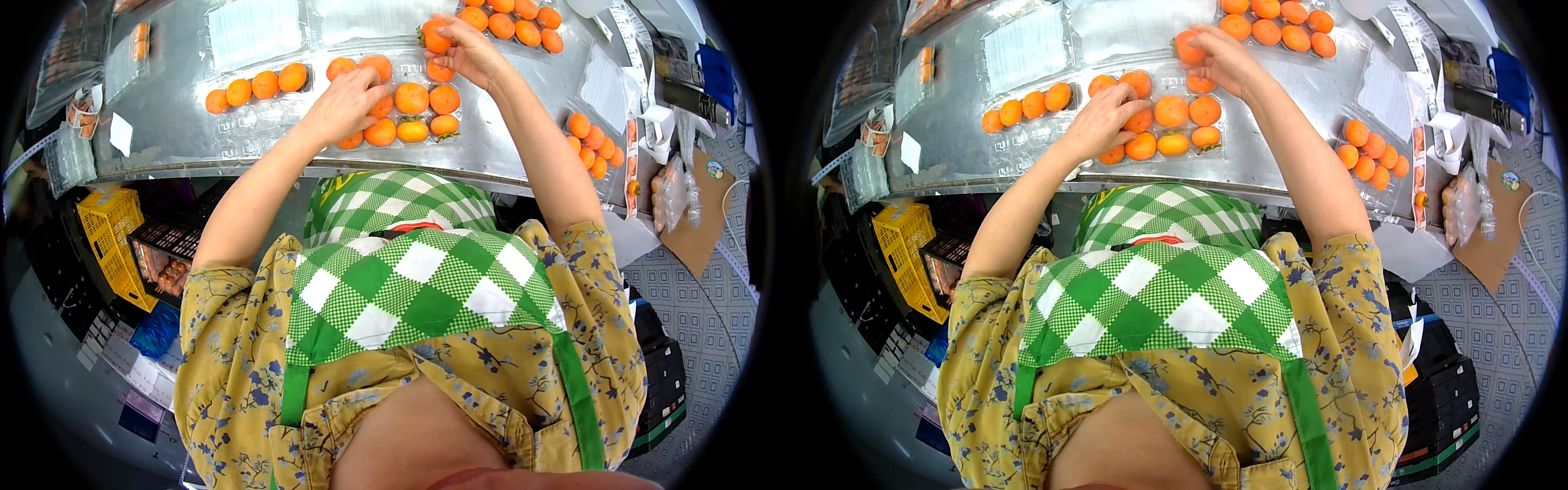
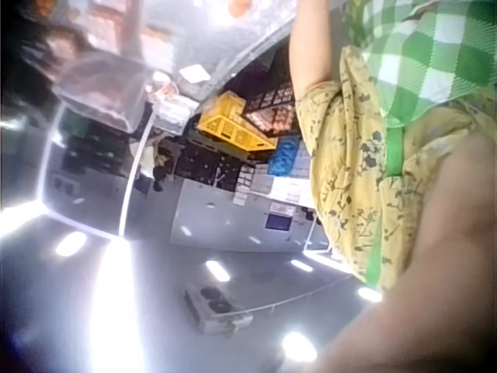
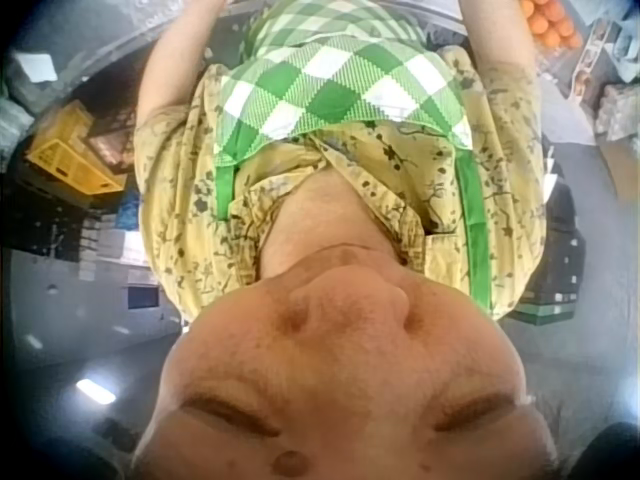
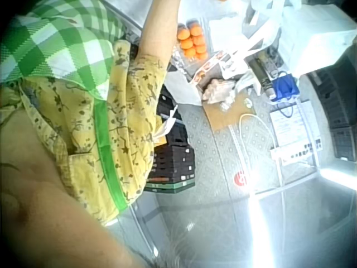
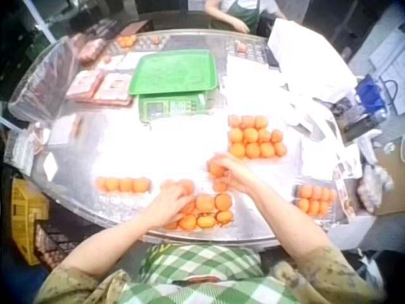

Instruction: The person arranges small orange fruits into clear plastic trays on a metal counter, then moves to a storage area to retrieve crates of pre-packaged fruit. They return to the counter and continue filling trays with individual fruits by hand.

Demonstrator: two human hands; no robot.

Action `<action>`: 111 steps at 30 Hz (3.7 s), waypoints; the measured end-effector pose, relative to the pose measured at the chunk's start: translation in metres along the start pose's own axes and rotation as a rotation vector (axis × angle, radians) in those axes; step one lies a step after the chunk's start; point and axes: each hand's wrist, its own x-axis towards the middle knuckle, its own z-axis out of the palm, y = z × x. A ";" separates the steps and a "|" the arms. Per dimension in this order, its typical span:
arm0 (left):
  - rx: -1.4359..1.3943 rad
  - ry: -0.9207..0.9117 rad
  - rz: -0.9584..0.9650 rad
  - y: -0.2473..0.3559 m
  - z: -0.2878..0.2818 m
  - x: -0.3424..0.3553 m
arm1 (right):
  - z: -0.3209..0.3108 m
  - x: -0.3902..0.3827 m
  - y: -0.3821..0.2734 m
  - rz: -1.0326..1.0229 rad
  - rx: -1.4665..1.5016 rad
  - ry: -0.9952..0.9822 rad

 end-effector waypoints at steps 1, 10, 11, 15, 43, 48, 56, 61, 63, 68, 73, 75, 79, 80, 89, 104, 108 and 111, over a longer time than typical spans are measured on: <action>-0.002 -0.025 -0.001 0.000 -0.003 0.001 | 0.001 0.000 0.000 0.002 0.006 0.001; -0.001 -0.004 0.058 -0.005 -0.003 0.002 | 0.005 -0.004 -0.004 0.000 -0.001 -0.024; -0.005 0.001 0.050 -0.004 -0.004 0.001 | 0.004 -0.004 -0.004 0.000 -0.001 -0.025; -0.075 0.148 -0.017 0.001 -0.005 -0.004 | 0.005 -0.006 -0.006 0.008 -0.017 -0.027; -1.043 0.441 -0.441 -0.042 -0.007 0.017 | 0.020 -0.024 -0.003 -0.317 -0.570 -0.108; -1.033 0.447 -0.414 -0.040 -0.008 0.016 | 0.020 -0.021 -0.002 -0.332 -0.544 -0.024; -1.033 0.406 -0.437 -0.034 -0.016 0.016 | 0.023 -0.020 -0.006 -0.316 -0.621 -0.023; -0.975 0.450 -0.421 -0.040 -0.016 0.016 | 0.019 -0.017 -0.004 -0.353 -0.710 -0.030; -1.010 0.438 -0.433 -0.042 -0.018 0.016 | 0.018 -0.015 -0.005 -0.395 -0.781 -0.021; -0.927 0.374 -0.461 -0.038 -0.027 0.015 | 0.018 -0.010 0.001 -0.622 -1.058 -0.090; -1.005 0.365 -0.415 -0.045 -0.023 0.011 | 0.024 -0.010 0.001 -0.659 -1.276 -0.158; -1.083 0.400 -0.428 -0.048 -0.023 0.011 | 0.028 -0.011 -0.001 -0.639 -1.350 -0.176; -1.151 0.445 -0.465 -0.053 -0.023 0.012 | 0.034 -0.011 -0.002 -0.630 -1.468 -0.183; -1.166 0.458 -0.467 -0.053 -0.024 0.012 | 0.034 -0.011 -0.001 -0.653 -1.485 -0.179; -1.218 0.417 -0.455 -0.049 -0.025 0.009 | 0.037 -0.007 0.004 -0.605 -1.704 -0.213; -0.510 0.320 -0.316 -0.014 -0.014 0.004 | 0.019 0.008 -0.006 -0.639 -1.443 -0.002; -0.250 0.361 -0.146 0.005 -0.008 -0.006 | 0.017 0.009 -0.003 -0.641 -1.422 0.024; -0.145 0.351 -0.129 0.015 0.002 -0.012 | 0.014 0.007 -0.003 -0.671 -1.401 0.021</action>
